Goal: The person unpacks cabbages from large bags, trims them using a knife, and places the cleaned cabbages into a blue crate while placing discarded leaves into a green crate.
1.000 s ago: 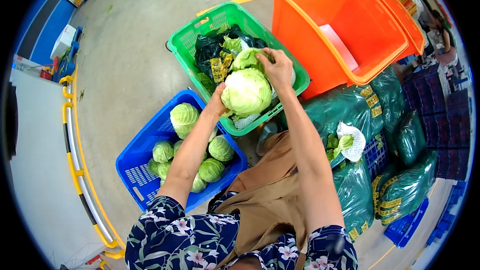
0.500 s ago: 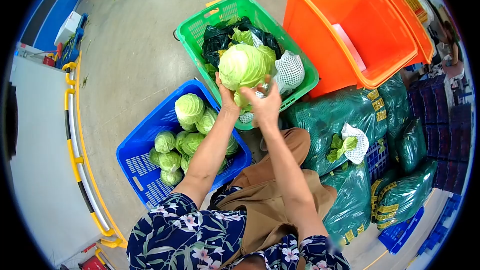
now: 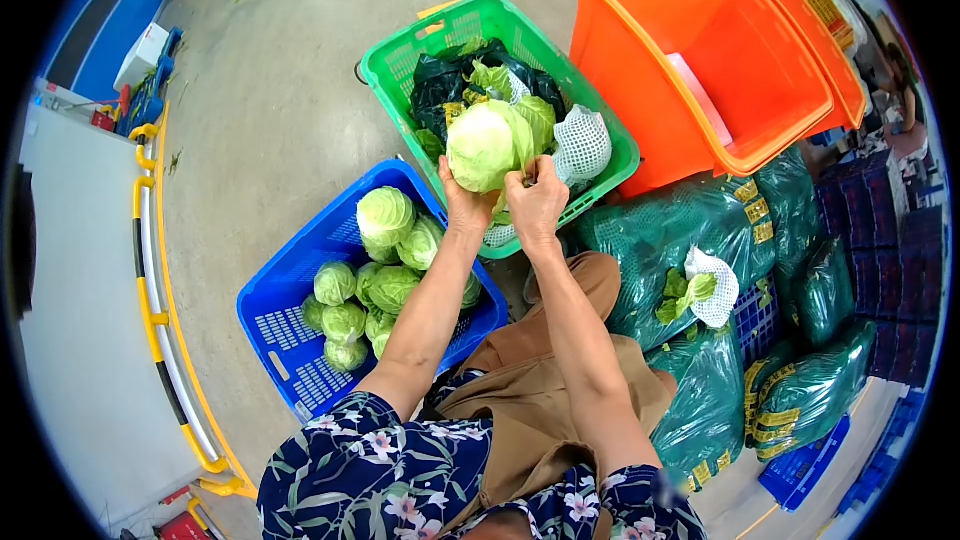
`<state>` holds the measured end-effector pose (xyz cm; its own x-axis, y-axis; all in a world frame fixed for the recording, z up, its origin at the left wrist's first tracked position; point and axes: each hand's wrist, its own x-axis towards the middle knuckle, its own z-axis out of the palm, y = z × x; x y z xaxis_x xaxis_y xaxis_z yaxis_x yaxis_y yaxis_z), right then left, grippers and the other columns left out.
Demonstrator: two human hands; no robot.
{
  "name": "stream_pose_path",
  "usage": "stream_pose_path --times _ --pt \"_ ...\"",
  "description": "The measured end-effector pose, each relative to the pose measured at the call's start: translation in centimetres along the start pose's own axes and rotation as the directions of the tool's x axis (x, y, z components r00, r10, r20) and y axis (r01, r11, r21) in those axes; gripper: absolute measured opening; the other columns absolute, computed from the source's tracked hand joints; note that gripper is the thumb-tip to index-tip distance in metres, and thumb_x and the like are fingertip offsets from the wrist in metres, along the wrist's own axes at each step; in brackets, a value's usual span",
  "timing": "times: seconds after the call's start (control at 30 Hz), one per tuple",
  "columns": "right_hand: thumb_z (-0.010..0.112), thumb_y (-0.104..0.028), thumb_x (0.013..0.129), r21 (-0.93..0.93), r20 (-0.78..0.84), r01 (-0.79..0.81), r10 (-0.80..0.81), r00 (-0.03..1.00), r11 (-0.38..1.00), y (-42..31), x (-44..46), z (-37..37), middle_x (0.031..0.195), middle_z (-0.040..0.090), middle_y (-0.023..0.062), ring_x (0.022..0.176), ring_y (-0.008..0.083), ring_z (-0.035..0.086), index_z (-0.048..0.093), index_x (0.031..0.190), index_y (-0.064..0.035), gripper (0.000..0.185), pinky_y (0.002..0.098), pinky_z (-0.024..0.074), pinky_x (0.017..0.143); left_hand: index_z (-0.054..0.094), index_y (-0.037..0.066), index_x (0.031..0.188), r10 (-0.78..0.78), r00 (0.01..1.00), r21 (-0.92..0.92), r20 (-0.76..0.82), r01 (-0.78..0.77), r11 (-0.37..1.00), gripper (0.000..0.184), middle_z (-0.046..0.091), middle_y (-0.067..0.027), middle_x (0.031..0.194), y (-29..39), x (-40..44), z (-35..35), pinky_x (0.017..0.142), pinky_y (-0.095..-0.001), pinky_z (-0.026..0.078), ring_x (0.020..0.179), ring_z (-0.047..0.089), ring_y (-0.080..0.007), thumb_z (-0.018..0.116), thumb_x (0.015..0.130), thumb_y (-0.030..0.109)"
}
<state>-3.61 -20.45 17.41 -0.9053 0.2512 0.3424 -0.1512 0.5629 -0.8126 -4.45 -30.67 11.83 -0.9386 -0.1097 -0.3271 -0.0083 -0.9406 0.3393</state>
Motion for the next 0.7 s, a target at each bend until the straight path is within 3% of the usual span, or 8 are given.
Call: stream_pose_path --times 0.07,0.23,0.3,0.43,0.53,0.6,0.63,0.7 --pt "0.064 -0.006 0.07 0.068 -0.023 0.031 -0.03 0.999 0.997 0.3 0.7 -1.0 0.062 0.056 0.0158 0.053 0.0287 0.059 0.053 0.076 0.0012 0.014 0.0368 0.0473 0.055 0.043 0.021 0.138 -0.059 0.996 -0.048 -0.06 0.056 0.997 0.073 0.043 -0.0062 0.142 0.3 -0.3 -0.9 0.106 -0.054 0.031 0.129 0.041 -0.0272 0.033 0.086 0.072" --pt "0.066 -0.004 0.071 0.104 -0.065 -0.105 0.113 0.991 0.989 5.1 5.0 -3.1 0.065 0.057 0.0095 0.06 0.0174 0.055 0.055 0.078 0.0041 0.016 0.032 0.0461 0.06 0.032 0.022 0.144 -0.05 0.94 -0.198 0.337 0.123 0.972 0.087 0.034 -0.0095 0.147 1.7 -1.4 -5.9 0.106 -0.0648 0.021 0.134 0.031 -0.0396 0.046 0.077 0.076" --pt "0.069 -0.009 0.075 0.254 0.145 -0.292 0.262 0.954 0.922 5.7 6.1 -3.2 0.065 0.058 0.0052 0.054 0.015 0.054 0.057 0.085 0.0025 0.019 0.0302 0.0433 0.047 0.03 0.022 0.146 -0.039 0.899 -0.222 0.436 0.15 0.963 0.089 0.033 -0.0106 0.148 2.8 -2.7 -6.7 0.106 -0.0677 0.019 0.136 0.027 -0.0427 0.05 0.076 0.074" --pt "0.072 -0.012 0.078 0.23 0.321 -0.504 0.424 0.847 0.833 5.8 5.4 -2.7 0.065 0.057 0.0044 0.046 0.0125 0.052 0.058 0.09 0.0008 0.022 0.0276 0.0422 0.038 0.034 0.02 0.144 -0.024 0.966 -0.096 0.257 0.05 0.994 0.079 0.036 -0.0117 0.147 5.8 -6.6 -13.0 0.1 -0.0703 0.028 0.135 0.028 -0.0454 0.049 0.082 0.067" --pt "0.072 -0.012 0.078 0.269 0.368 -0.634 0.53 0.764 0.725 8.2 3.2 -6.5 0.064 0.058 0.0061 0.047 0.0131 0.053 0.061 0.088 0.0007 0.02 0.0277 0.0456 0.041 0.036 0.02 0.143 0.026 0.986 0.159 -0.166 0.0 0.987 0.073 0.038 -0.0106 0.146 9.0 -12.9 -17.0 0.102 -0.0662 0.029 0.132 0.037 -0.0362 0.041 0.085 0.064" --pt "0.069 -0.013 0.083 0.532 0.429 -0.725 0.6 0.676 0.437 11.6 0.9 -9.4 0.067 0.061 0.0073 0.048 0.0153 0.055 0.061 0.086 0.0002 0.015 0.0294 0.0464 0.042 0.035 0.021 0.144 -0.001 0.928 0.029 -0.373 0.013 0.999 0.071 0.034 -0.0083 0.15 11.6 -16.9 -22.1 0.106 -0.0651 0.023 0.137 0.03 -0.0334 0.044 0.085 0.061" --pt "0.063 -0.017 0.089 0.663 0.456 -0.693 0.581 0.674 0.283 13.1 -0.3 -11.7 0.078 0.063 0.0093 0.054 0.0171 0.058 0.06 0.091 0.0009 0.018 0.0313 0.0485 0.044 0.035 0.021 0.144 -0.029 0.947 0.024 -0.32 0.039 0.999 0.074 0.033 -0.0073 0.15 12.5 -19.0 -22.8 0.107 -0.0647 0.021 0.138 0.029 -0.0322 0.046 0.083 0.062" --pt "0.052 -0.033 0.096 0.722 0.475 -0.682 0.632 0.613 0.12 13.0 -2.4 -17.7 0.091 0.061 0.0123 0.064 0.0212 0.062 0.05 0.121 -0.0049 0.037 0.0342 0.0518 0.05 0.035 0.021 0.144 -0.032 0.939 0.159 -0.343 0.092 0.983 0.079 0.033 -0.0069 0.15 12.8 -22.6 -20.5 0.108 -0.0615 0.022 0.138 0.028 -0.0325 0.052 0.08 0.065"
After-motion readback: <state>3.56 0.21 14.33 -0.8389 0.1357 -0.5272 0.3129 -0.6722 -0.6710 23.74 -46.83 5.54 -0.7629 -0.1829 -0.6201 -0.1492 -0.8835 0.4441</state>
